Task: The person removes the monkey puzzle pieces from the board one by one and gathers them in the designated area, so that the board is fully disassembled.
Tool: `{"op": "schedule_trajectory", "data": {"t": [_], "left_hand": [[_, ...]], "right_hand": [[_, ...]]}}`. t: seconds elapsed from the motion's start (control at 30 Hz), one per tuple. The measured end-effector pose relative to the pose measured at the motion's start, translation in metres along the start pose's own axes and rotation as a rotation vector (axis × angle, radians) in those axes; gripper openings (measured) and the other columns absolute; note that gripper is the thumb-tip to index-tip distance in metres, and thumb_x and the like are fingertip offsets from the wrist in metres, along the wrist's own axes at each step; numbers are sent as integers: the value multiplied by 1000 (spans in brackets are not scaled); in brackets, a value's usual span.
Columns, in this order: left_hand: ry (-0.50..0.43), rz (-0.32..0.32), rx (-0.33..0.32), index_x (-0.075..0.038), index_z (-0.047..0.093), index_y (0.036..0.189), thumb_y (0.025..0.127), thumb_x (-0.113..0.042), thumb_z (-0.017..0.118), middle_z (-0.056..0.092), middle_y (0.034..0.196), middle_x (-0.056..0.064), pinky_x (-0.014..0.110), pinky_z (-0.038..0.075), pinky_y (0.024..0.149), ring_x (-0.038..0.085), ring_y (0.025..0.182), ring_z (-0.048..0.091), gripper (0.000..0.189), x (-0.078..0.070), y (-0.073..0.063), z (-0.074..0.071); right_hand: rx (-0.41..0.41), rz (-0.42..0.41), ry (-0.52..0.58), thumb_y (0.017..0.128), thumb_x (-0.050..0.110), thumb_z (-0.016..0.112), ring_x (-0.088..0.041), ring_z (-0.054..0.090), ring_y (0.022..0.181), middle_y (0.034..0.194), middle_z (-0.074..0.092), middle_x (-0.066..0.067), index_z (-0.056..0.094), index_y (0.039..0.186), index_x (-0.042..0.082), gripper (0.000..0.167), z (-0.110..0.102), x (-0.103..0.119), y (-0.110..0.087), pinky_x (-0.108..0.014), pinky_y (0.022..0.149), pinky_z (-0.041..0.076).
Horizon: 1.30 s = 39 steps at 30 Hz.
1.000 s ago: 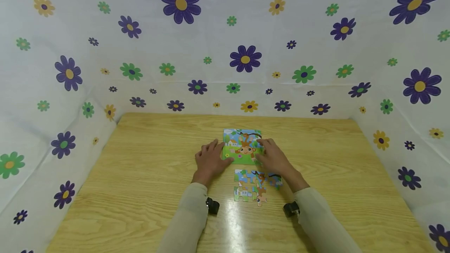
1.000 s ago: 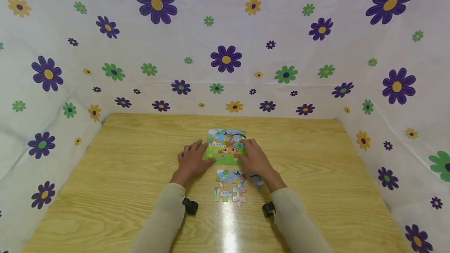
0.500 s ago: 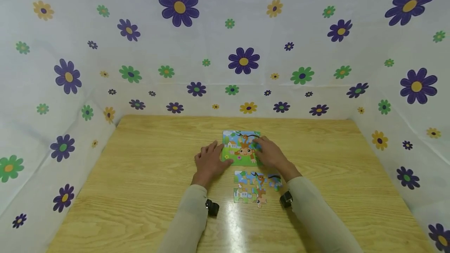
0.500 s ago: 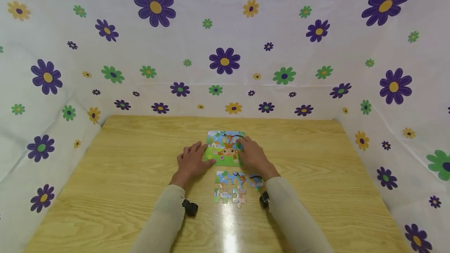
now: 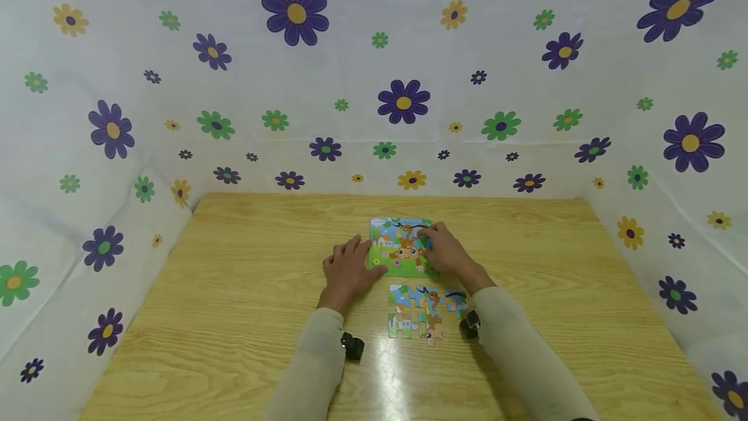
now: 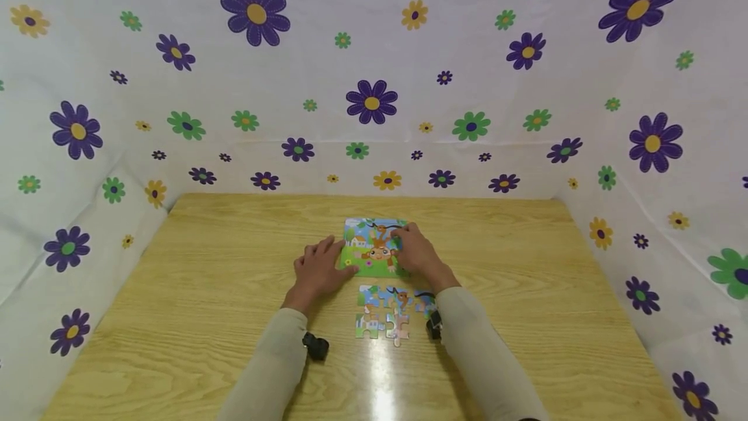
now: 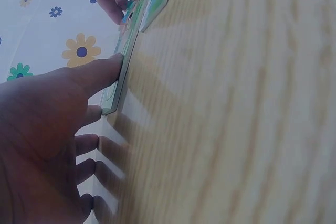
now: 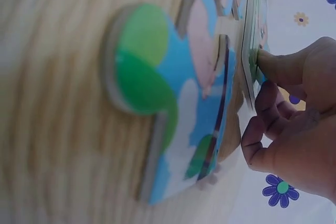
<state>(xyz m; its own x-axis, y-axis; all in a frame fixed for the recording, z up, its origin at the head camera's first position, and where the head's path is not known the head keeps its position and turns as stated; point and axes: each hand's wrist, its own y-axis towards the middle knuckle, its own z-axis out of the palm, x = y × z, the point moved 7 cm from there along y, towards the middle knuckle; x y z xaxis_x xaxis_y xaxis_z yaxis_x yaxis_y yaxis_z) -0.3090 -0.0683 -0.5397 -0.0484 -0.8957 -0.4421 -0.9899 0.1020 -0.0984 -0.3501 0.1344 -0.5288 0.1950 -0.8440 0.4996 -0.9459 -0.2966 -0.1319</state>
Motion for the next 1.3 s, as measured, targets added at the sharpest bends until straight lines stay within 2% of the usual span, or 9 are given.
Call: {"op": "schedule_trajectory", "data": {"t": [0.17,0.27,0.4,0.53,0.77,1.03,1.3], "left_hand": [[5,-5,6,-28,40,149,89,-59,58,27,160,0,60,29,104,33,141,30,70,2,-1,2],[2,-6,4,-28,40,148,89,-59,58,27,160,0,60,29,104,33,141,30,70,2,-1,1],[2,-6,4,-28,40,149,89,-59,58,27,160,1,60,28,104,33,141,30,70,1,-1,-1],[9,-5,10,-27,39,149,89,-59,58,27,160,1,60,29,104,33,140,30,71,0,-1,-1],[15,-2,-6,-26,41,148,89,-60,58,28,159,1,59,30,103,33,140,31,70,-1,-2,-2],[13,-4,-10,-27,41,148,89,-60,58,28,159,1,59,29,104,33,141,31,70,-1,-1,0],[11,3,-22,-25,43,147,89,-59,58,30,159,3,61,30,103,34,140,32,69,-2,-4,-3]], "right_hand": [[-11,16,3,96,14,60,-20,50,71,133,37,-20,53,136,12,41,1,0,-3,-29,59,39],[-42,-5,-35,95,17,62,-18,47,62,130,45,-20,54,132,17,38,-2,2,-6,-29,53,36],[-102,-29,-43,96,16,60,-19,56,74,115,61,-14,58,129,19,33,-8,4,-11,-32,59,43],[-131,-37,17,98,15,56,-21,62,89,104,65,-8,59,128,15,30,-10,0,-14,-36,71,50],[-160,-58,89,99,15,55,-19,60,81,99,65,-8,61,125,12,27,-13,-5,-20,-33,65,48],[-126,-39,202,100,18,52,-16,58,77,100,65,-5,63,122,14,25,-19,-1,-38,-30,62,46],[-37,-164,194,98,15,57,-12,56,77,98,67,-4,66,118,11,23,-21,4,-69,-30,65,46]]}}
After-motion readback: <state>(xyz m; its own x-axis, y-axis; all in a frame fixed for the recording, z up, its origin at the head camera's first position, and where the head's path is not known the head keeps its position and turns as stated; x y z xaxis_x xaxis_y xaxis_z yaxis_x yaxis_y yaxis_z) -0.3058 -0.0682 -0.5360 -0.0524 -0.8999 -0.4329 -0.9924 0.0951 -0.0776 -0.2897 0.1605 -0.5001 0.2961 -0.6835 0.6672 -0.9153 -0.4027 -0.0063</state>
